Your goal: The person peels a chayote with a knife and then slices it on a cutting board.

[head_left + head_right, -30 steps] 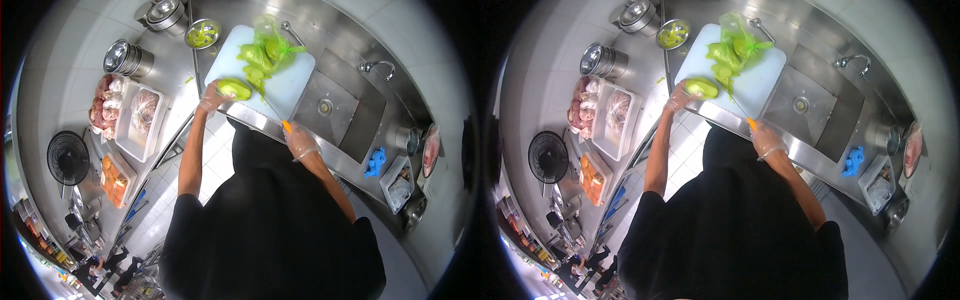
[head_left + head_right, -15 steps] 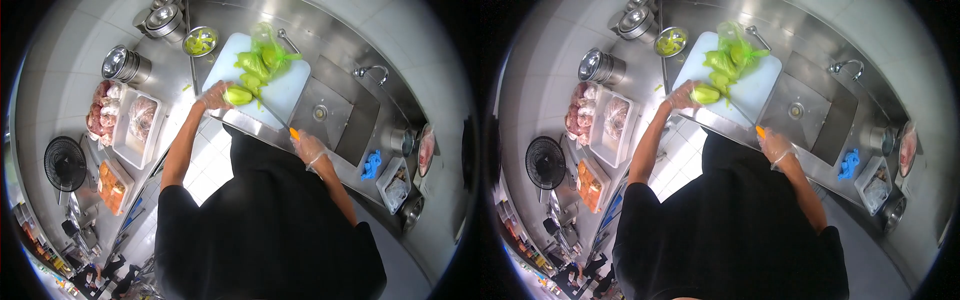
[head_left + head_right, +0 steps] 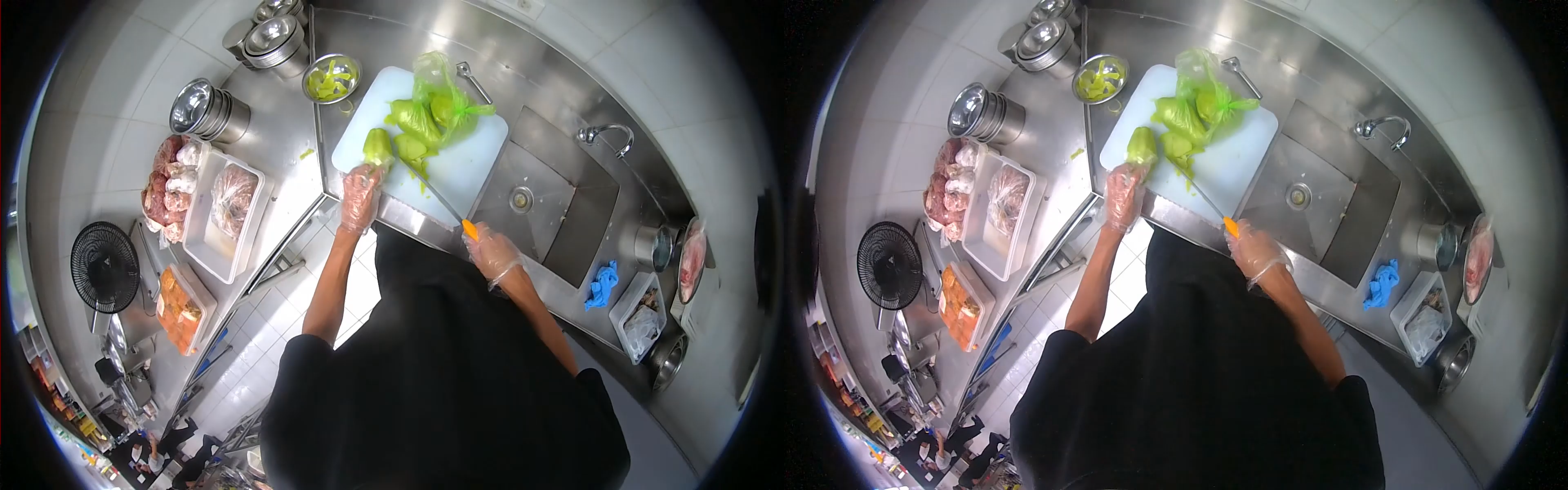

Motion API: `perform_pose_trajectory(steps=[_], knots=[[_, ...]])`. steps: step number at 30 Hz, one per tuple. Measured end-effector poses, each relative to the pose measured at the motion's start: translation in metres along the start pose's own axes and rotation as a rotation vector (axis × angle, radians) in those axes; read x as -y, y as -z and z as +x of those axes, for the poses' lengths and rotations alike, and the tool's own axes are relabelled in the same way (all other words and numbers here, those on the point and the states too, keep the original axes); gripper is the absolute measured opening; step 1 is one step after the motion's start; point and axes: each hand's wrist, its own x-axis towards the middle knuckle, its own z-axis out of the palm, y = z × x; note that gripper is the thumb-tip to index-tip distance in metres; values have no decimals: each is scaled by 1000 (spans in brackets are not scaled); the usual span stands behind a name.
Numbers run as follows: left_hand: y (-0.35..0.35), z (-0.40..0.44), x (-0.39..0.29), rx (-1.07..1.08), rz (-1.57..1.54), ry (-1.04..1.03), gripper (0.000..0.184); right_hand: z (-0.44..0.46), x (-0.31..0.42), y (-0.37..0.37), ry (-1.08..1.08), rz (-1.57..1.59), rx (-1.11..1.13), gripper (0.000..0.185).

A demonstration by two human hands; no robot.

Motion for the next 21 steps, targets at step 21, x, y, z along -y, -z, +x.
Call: perform_pose_trajectory(steps=[21], knots=[[-12, 69, 3, -16, -315, 331, 76, 11, 9, -13, 10, 19, 25, 31]])
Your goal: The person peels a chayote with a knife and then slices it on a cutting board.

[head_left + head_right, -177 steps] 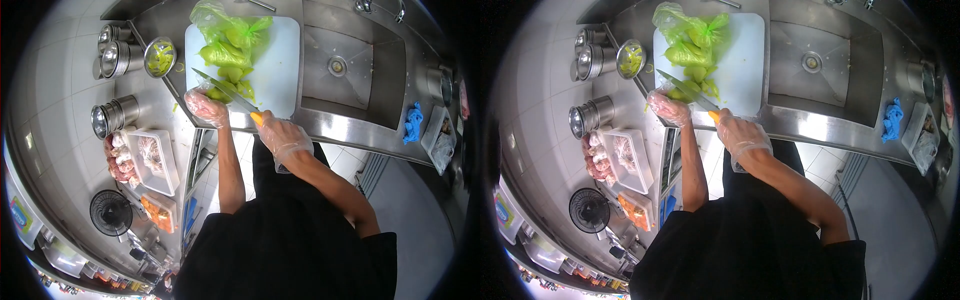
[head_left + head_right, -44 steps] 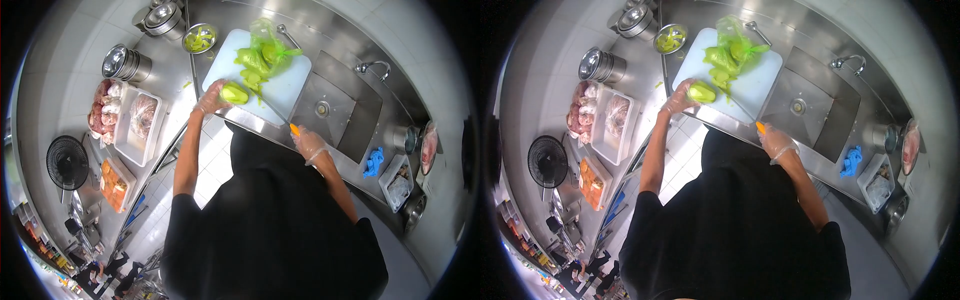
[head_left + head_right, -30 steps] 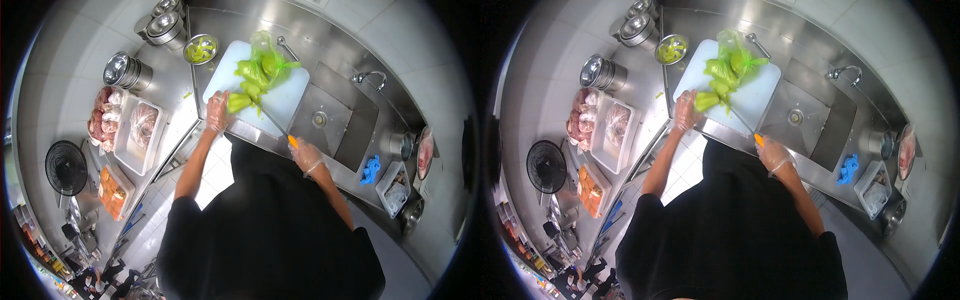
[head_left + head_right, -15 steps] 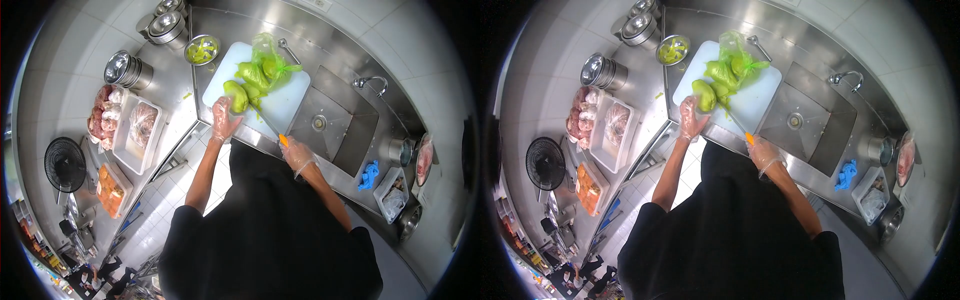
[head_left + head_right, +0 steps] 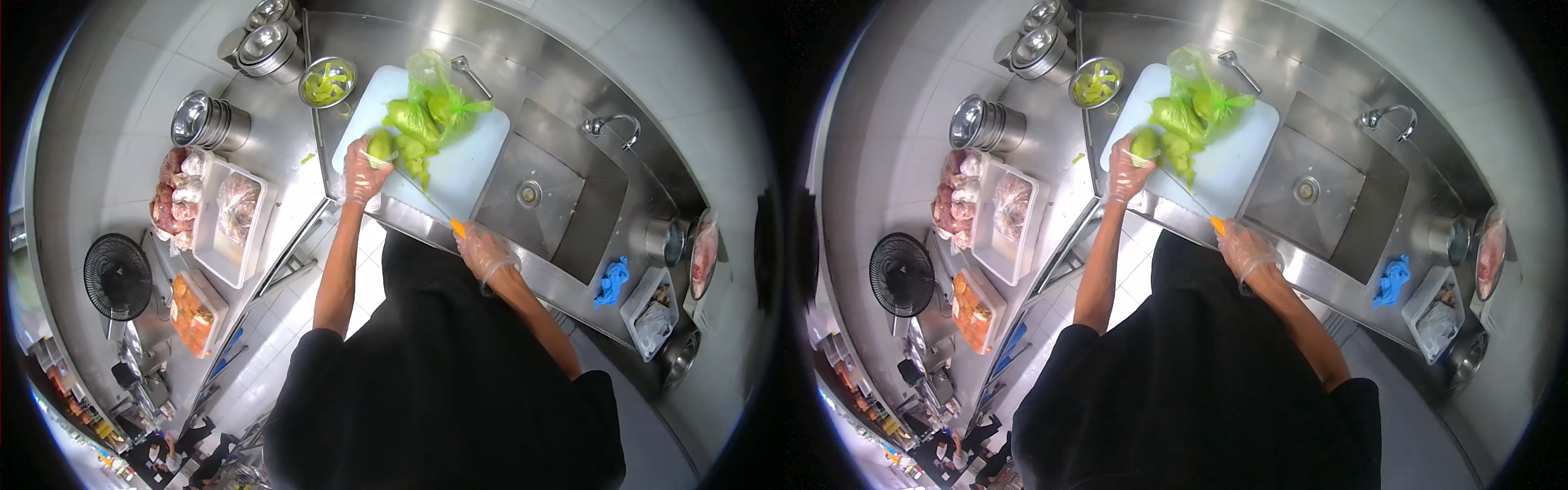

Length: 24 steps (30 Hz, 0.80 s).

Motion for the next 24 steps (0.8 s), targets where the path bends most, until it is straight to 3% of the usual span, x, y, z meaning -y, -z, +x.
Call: perform_pose_trajectory(steps=[3, 7, 10, 13, 24], knots=[[-4, -18, 16, -147, -128, 69, 71, -1, 6, 1, -27, 67, -34, 31], [4, -33, -5, -107, -85, 161, 55, 0, 23, 8, -67, 93, -11, 32], [0, -29, -4, -145, 11, 23, 49, 3, 47, 22, -101, 118, 6, 32], [-4, -25, -5, -135, 76, 27, 45, 15, 65, 22, -96, 146, -11, 31], [-33, -26, -37, -206, 130, 167, 46, 37, 78, 10, -127, 210, -22, 31]])
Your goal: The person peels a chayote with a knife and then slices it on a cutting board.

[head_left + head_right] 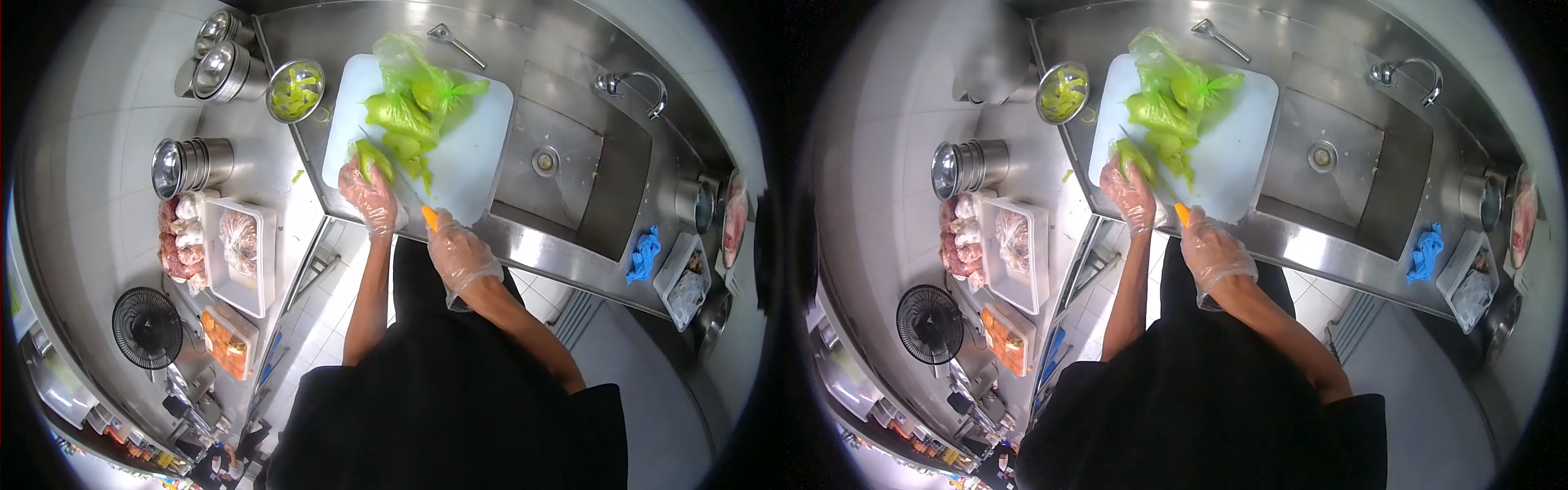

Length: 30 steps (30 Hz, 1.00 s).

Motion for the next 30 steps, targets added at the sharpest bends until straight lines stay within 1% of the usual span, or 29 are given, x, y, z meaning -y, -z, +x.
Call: perform_pose_trajectory(steps=[3, 6, 9, 12, 15, 18, 21, 27, 30], knots=[[3, -2, 3, 5, -64, 2, 48, -4, -5, 15, -37, 19, 57, 30], [4, -1, 8, 32, -106, -21, 50, -7, -7, 18, 3, 20, 82, 31], [7, -2, 7, 4, -30, -97, 50, -6, -15, 3, 44, 50, 61, 32], [11, 3, 13, 50, 41, -167, 47, -6, -13, 2, 45, 65, 55, 33], [14, 6, 23, 111, 17, -181, 44, -4, -6, 14, -20, 19, 140, 34], [13, 4, 23, 83, -145, -176, 42, 0, -1, 19, -77, 24, 177, 34], [8, 3, 31, 39, -84, -212, 42, 6, 8, 20, -80, 63, 144, 30], [3, 0, 30, 43, -58, -134, 43, 23, 17, 7, -69, 65, 71, 32], [2, 0, 27, 13, -46, -138, 44, 39, 22, 12, -90, 32, 149, 28]])
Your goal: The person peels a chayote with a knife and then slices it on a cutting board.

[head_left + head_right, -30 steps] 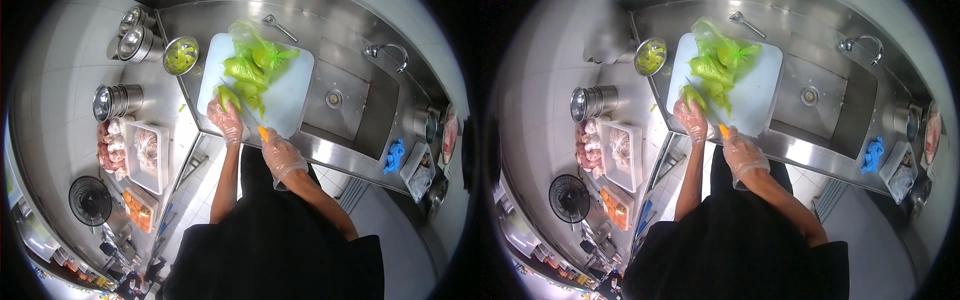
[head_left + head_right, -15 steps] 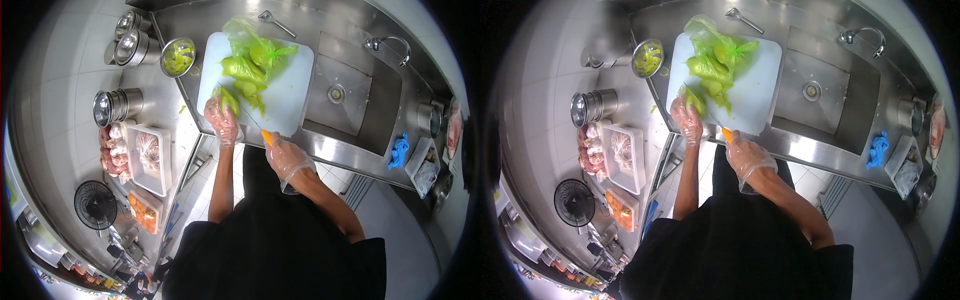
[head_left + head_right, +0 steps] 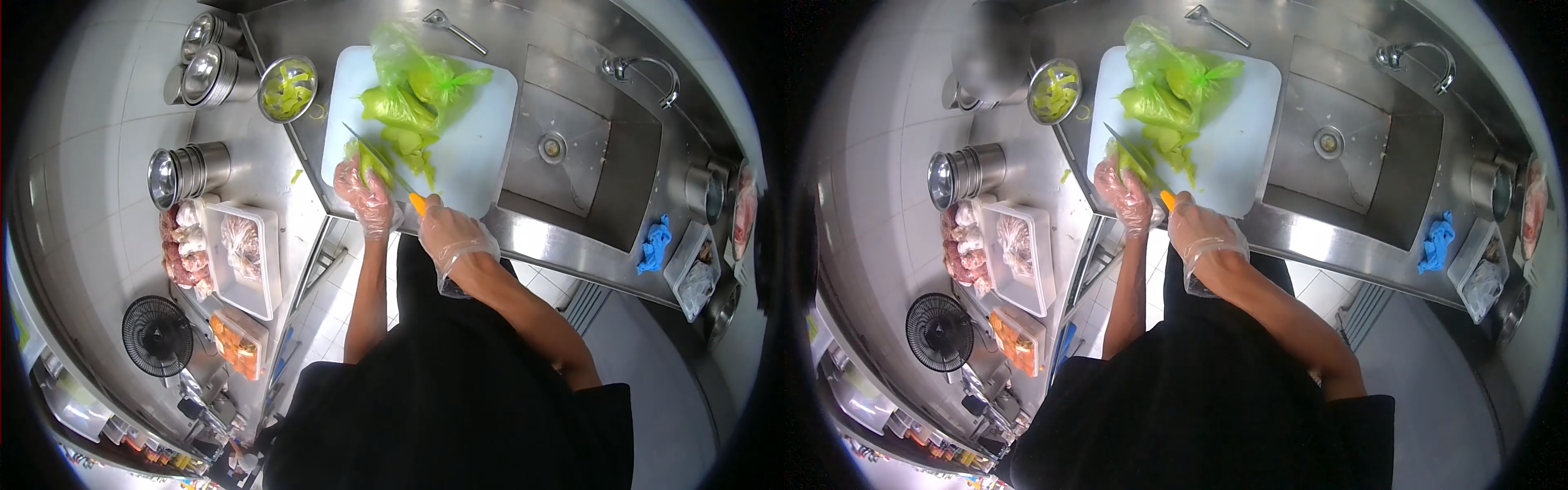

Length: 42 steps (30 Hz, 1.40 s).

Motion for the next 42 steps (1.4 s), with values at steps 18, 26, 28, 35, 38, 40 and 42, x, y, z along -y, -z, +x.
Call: perform_pose_trajectory(steps=[18, 26, 28, 35, 38, 40, 42], knots=[[-12, 1, 0, -79, -46, 23, 49, 112, -12, -24, 334, 88, -193, 38], [-12, 2, 1, -69, -139, 14, 49, 90, -45, -34, 310, 62, -210, 37], [-9, 0, 6, -51, -11, -22, 49, 96, -53, -54, 288, 128, -207, 38], [0, -10, 33, -110, -373, 11, 47, 119, -46, -80, 239, 111, -188, 38], [21, -13, 60, -55, -442, 94, 51, 98, -64, -71, 189, 129, -230, 36], [42, -12, 49, -45, -329, 142, 50, 76, -76, -63, 155, 159, -227, 36], [47, -8, 43, -70, -377, 144, 49, 54, -83, -46, 129, 199, -184, 37]])
